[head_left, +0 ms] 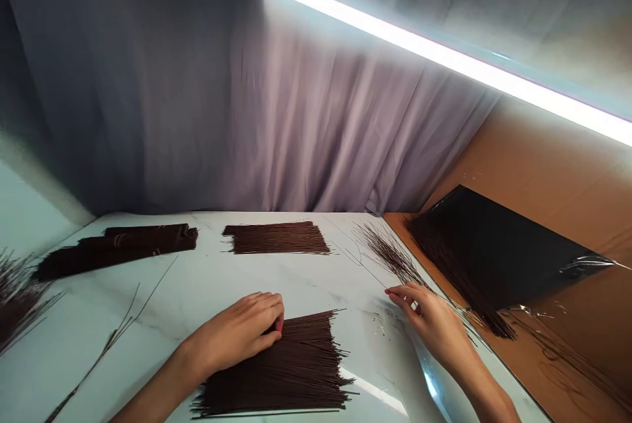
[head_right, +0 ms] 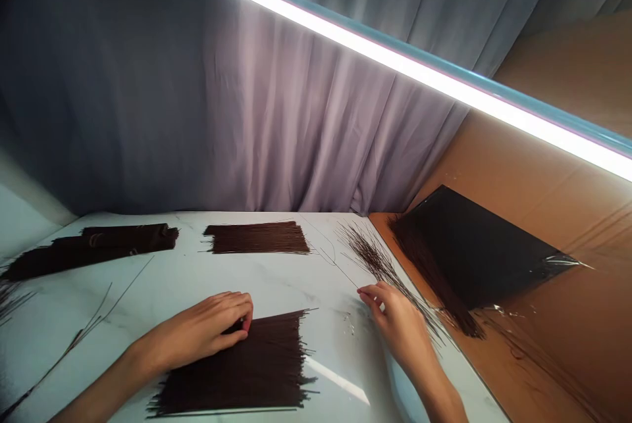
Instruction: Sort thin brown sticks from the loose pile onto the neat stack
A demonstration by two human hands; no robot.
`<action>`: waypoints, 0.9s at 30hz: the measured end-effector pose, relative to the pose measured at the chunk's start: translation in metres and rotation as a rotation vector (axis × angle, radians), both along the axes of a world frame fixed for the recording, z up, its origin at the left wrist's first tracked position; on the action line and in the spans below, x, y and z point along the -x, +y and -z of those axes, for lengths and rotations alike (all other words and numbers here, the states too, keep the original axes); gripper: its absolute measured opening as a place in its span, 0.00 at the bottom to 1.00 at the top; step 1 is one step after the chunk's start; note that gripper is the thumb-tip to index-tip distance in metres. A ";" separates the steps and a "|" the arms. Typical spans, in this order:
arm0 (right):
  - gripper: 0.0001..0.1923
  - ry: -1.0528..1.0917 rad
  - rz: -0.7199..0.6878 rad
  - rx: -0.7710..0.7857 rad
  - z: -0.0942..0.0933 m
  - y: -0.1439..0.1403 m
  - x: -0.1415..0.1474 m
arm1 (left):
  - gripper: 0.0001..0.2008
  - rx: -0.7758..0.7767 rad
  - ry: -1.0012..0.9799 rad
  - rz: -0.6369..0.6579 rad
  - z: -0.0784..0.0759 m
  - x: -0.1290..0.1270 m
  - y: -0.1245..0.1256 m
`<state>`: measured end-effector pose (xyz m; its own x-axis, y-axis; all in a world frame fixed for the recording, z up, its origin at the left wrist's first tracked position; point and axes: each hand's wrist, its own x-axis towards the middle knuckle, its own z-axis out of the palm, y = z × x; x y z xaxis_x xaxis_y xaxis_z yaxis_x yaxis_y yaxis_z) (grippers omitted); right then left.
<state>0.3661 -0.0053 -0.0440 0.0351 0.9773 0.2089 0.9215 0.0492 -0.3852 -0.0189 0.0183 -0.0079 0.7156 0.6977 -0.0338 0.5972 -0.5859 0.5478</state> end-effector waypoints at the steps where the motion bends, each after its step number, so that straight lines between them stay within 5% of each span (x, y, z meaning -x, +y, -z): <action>1: 0.19 -0.001 0.000 -0.008 0.001 0.000 0.001 | 0.05 0.000 0.012 0.001 0.000 0.000 -0.001; 17: 0.20 -0.056 -0.015 0.028 0.000 -0.002 0.012 | 0.07 -0.002 0.062 0.011 0.000 -0.002 -0.001; 27: 0.19 -0.066 -0.053 -0.027 -0.002 -0.004 0.015 | 0.10 0.093 0.062 -0.041 -0.017 0.000 -0.005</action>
<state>0.3514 -0.0089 -0.0418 -0.0312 0.9714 0.2353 0.9408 0.1080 -0.3214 -0.0185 0.0138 0.0094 0.6813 0.7178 -0.1435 0.6539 -0.5086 0.5601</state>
